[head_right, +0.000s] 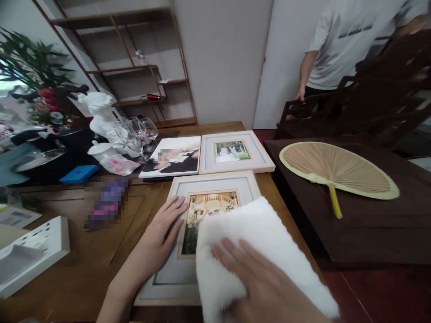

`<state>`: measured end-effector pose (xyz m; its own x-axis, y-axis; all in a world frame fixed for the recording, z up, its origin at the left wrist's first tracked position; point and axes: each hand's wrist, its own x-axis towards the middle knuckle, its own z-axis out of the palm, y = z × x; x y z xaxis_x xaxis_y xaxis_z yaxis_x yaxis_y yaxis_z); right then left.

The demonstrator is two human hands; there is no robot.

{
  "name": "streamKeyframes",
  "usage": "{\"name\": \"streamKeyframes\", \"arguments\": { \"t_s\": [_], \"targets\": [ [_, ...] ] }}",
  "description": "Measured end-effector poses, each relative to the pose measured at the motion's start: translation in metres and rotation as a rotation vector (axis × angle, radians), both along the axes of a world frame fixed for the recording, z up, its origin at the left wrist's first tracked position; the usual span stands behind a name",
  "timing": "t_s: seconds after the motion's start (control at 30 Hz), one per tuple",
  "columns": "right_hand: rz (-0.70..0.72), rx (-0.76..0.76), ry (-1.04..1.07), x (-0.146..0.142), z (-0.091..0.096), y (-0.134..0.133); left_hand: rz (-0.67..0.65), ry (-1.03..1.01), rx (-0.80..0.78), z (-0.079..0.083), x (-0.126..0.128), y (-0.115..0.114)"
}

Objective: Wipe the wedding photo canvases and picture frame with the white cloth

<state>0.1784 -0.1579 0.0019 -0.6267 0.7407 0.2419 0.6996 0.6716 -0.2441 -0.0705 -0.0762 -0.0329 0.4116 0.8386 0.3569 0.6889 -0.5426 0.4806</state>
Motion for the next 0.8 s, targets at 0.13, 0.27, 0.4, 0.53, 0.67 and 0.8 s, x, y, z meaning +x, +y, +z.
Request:
{"name": "streamKeyframes", "arguments": {
  "t_s": [0.13, 0.27, 0.4, 0.53, 0.67, 0.8],
  "targets": [
    [-0.049, 0.003, -0.091, 0.005, 0.000, 0.048, 0.000, -0.005, -0.017, 0.001, 0.000, 0.001],
    [-0.144, 0.153, -0.123, 0.009, 0.000, 0.106, 0.016, 0.004, -0.036, 0.002, 0.000, 0.001],
    [-0.173, 0.179, -0.157, 0.003, 0.002, 0.137, 0.029, -0.016, -0.013, 0.002, 0.001, 0.000],
    [-0.143, 0.078, -0.192, -0.005, 0.004, 0.116, 0.031, -0.027, 0.029, 0.000, 0.002, 0.000],
    [-0.020, -0.086, -0.181, -0.006, 0.004, 0.063, 0.023, -0.026, 0.046, -0.002, 0.002, 0.000],
    [0.049, -0.102, -0.122, 0.002, 0.006, 0.012, 0.021, -0.035, 0.057, -0.003, 0.003, 0.000]
  ]
}}
